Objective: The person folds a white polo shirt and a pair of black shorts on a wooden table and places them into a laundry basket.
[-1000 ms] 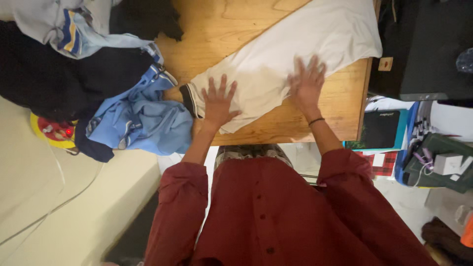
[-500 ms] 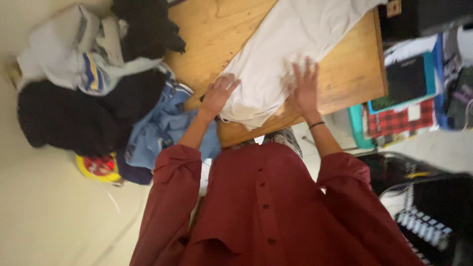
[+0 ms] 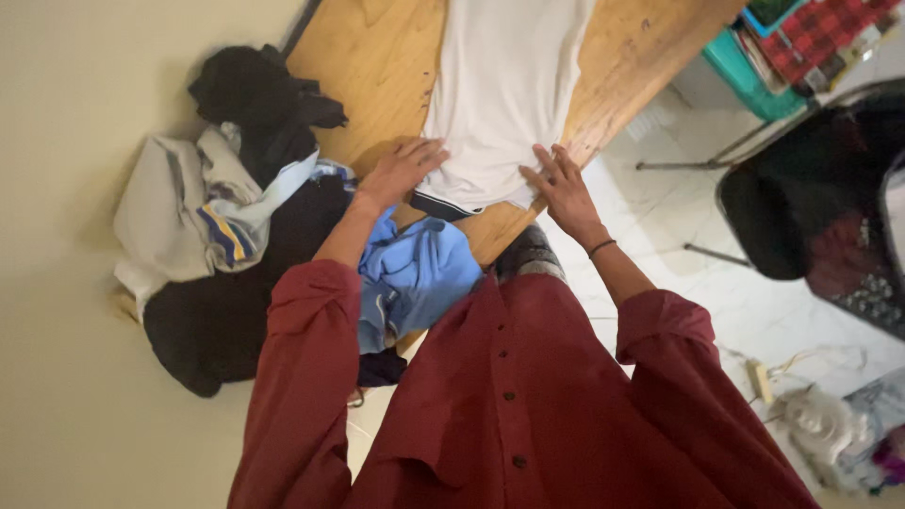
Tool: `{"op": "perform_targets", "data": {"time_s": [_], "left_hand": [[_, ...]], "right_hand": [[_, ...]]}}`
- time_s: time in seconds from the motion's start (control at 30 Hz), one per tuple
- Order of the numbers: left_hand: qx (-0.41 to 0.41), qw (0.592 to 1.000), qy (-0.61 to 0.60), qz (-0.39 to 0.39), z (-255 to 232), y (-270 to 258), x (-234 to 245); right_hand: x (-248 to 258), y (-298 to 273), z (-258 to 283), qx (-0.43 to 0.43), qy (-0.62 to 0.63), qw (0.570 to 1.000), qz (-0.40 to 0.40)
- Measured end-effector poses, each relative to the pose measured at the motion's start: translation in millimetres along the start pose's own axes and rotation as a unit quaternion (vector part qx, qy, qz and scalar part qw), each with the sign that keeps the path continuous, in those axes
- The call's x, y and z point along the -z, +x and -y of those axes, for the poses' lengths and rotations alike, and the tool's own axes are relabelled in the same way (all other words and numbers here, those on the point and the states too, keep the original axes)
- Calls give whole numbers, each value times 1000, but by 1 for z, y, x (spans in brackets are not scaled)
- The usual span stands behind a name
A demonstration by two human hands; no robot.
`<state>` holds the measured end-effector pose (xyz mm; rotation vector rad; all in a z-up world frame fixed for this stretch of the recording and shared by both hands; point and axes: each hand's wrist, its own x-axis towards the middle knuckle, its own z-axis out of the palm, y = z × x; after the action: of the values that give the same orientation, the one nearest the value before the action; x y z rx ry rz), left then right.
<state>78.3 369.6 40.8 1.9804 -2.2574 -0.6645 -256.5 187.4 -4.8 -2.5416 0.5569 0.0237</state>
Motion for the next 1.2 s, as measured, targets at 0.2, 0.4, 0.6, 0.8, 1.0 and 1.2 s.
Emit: {"op": "perform_targets", "data": {"time_s": [0.2, 0.4, 0.6, 0.8, 1.0, 1.2], "left_hand": [[-37, 997, -8, -74, 0, 13, -7], [-25, 995, 9, -91, -12, 13, 7], [-6, 993, -15, -120, 4, 21, -37], [249, 873, -414, -74, 68, 72, -61], [347, 838, -402, -125, 49, 116, -42], [330, 807, -412, -264, 35, 141, -34]], "right_hand": [[2, -1, 17, 8, 6, 999, -48], [5, 1, 22, -7, -6, 998, -66], [-7, 11, 4, -6, 19, 996, -87], [20, 63, -37, -224, 322, 913, -109], [30, 76, -33, -283, 259, 920, -79], [-13, 85, -53, -95, 168, 931, -311]]}}
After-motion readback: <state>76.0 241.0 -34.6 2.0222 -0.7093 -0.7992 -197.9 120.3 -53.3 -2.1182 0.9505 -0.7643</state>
